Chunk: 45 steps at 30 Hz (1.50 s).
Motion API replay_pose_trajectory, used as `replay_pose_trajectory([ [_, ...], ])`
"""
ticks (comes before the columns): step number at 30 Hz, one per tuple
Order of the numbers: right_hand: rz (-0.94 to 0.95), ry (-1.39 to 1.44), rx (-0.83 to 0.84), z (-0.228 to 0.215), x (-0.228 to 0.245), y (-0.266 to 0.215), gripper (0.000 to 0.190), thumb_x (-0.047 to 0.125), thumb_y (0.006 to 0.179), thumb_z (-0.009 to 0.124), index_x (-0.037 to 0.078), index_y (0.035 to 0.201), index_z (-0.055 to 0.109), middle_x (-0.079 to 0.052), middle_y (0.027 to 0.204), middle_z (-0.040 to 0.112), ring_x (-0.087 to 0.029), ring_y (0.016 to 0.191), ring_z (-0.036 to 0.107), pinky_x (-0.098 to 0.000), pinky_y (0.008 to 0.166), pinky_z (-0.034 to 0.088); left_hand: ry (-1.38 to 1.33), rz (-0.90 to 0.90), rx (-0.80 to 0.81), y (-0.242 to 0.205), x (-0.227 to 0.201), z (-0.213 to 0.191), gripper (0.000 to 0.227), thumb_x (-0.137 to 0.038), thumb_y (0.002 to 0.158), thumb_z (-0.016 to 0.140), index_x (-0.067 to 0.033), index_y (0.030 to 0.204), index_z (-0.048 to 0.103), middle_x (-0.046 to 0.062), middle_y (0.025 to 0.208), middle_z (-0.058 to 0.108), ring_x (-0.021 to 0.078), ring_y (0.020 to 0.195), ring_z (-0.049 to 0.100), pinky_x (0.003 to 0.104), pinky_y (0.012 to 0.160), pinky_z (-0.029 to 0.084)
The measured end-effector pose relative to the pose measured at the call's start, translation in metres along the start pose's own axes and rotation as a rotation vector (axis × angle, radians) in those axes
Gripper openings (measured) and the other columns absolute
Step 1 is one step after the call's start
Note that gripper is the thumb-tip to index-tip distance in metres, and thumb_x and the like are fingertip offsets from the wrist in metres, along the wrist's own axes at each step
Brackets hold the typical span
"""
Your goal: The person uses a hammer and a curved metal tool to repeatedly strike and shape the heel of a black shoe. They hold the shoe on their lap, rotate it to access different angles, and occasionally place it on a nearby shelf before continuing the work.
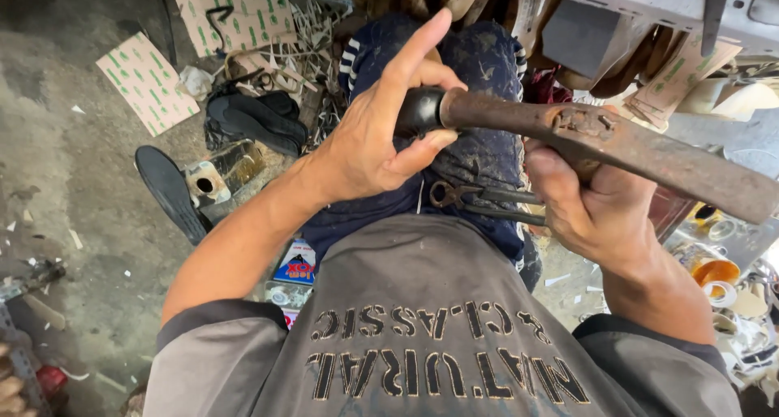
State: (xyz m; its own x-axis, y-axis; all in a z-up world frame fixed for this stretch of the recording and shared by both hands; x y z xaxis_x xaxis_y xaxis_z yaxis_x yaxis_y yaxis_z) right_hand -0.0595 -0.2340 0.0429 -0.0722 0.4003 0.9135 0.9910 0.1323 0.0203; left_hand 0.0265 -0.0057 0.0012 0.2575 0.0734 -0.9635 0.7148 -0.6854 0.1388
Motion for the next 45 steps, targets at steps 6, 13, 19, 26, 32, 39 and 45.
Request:
replay_pose_trajectory([
  [6, -0.125, 0.071, -0.398, 0.003, 0.011, -0.003, 0.032, 0.022, 0.11, 0.049, -0.003, 0.091, 0.052, -0.011, 0.059, 0.054, -0.02, 0.044, 0.052, -0.0368, 0.045, 0.048, -0.039, 0.006, -0.002, -0.005, 0.002, -0.001, 0.078, -0.024, 0.115, 0.06, -0.015, 0.168, 0.004, 0.011, 0.139, 0.066, 0.0237, 0.136, 0.064, 0.047, 0.143, 0.039],
  [13, -0.04, 0.096, -0.202, -0.011, -0.014, -0.006, 0.026, 0.019, 0.116, 0.044, -0.001, 0.129, 0.053, -0.015, 0.107, 0.057, -0.018, 0.078, 0.061, -0.0307, 0.078, 0.055, -0.11, -0.034, -0.273, -0.01, -0.017, -0.01, 0.073, -0.025, 0.116, 0.06, -0.0181, 0.169, 0.011, 0.012, 0.138, 0.069, 0.0228, 0.136, 0.068, 0.039, 0.134, 0.05],
  [19, 0.307, 0.41, -0.056, 0.031, -0.001, -0.012, 0.035, 0.033, 0.11, 0.043, 0.001, 0.124, 0.047, -0.011, 0.085, 0.06, -0.013, 0.048, 0.055, -0.0227, 0.04, 0.046, -0.502, -0.229, -0.759, -0.043, 0.037, 0.04, 0.068, -0.021, 0.107, 0.063, -0.0106, 0.162, 0.025, 0.017, 0.133, 0.067, 0.0246, 0.122, 0.071, 0.033, 0.105, 0.062],
  [26, 0.18, -0.248, -0.115, 0.095, 0.022, 0.005, 0.015, 0.01, 0.112, 0.039, -0.004, 0.109, 0.044, -0.007, 0.07, 0.056, -0.018, 0.057, 0.054, -0.0336, 0.066, 0.049, -0.577, -0.294, -0.67, -0.061, 0.067, 0.046, 0.065, -0.019, 0.106, 0.069, -0.0158, 0.159, 0.031, 0.018, 0.136, 0.071, 0.0186, 0.126, 0.07, 0.029, 0.109, 0.059],
  [32, -0.006, -0.23, -0.177, 0.11, 0.032, 0.002, 0.026, -0.007, 0.102, 0.036, -0.016, 0.125, 0.04, -0.017, 0.065, 0.044, -0.022, 0.053, 0.047, -0.0342, 0.054, 0.041, -0.511, -0.309, -0.65, -0.068, 0.062, 0.048, 0.07, -0.039, 0.109, 0.068, -0.0246, 0.163, 0.025, 0.009, 0.141, 0.074, 0.0065, 0.08, 0.066, 0.021, 0.07, 0.053],
  [39, 0.131, -0.535, 0.026, 0.124, 0.041, 0.008, 0.024, 0.008, 0.109, 0.049, 0.001, 0.087, 0.049, -0.008, 0.067, 0.05, -0.024, 0.057, 0.048, -0.0447, 0.06, 0.038, -0.493, -0.393, -0.711, -0.071, 0.066, 0.044, 0.076, -0.03, 0.102, 0.07, -0.0264, 0.162, 0.025, 0.005, 0.134, 0.078, 0.0045, 0.069, 0.054, 0.02, 0.067, 0.05],
  [45, 0.089, -0.678, 0.012, 0.125, 0.038, 0.006, 0.031, 0.011, 0.109, 0.051, -0.008, 0.134, 0.056, -0.027, 0.118, 0.065, -0.046, 0.114, 0.063, -0.052, 0.103, 0.046, -0.474, -0.261, -0.716, -0.072, 0.07, 0.046, 0.074, -0.02, 0.11, 0.07, -0.032, 0.165, 0.022, 0.005, 0.14, 0.076, 0.0056, 0.068, 0.051, 0.023, 0.065, 0.048],
])
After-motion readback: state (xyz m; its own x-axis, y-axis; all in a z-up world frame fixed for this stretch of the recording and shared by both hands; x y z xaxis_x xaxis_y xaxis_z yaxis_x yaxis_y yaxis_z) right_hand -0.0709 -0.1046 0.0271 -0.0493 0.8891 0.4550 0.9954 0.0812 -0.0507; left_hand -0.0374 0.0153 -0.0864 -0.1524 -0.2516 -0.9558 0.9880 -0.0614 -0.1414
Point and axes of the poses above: each hand's wrist, its own y-axis towards the middle knuckle, its own z-axis out of the palm, x = y × z, the point moved 3 cm from there along y, towards the middle knuckle
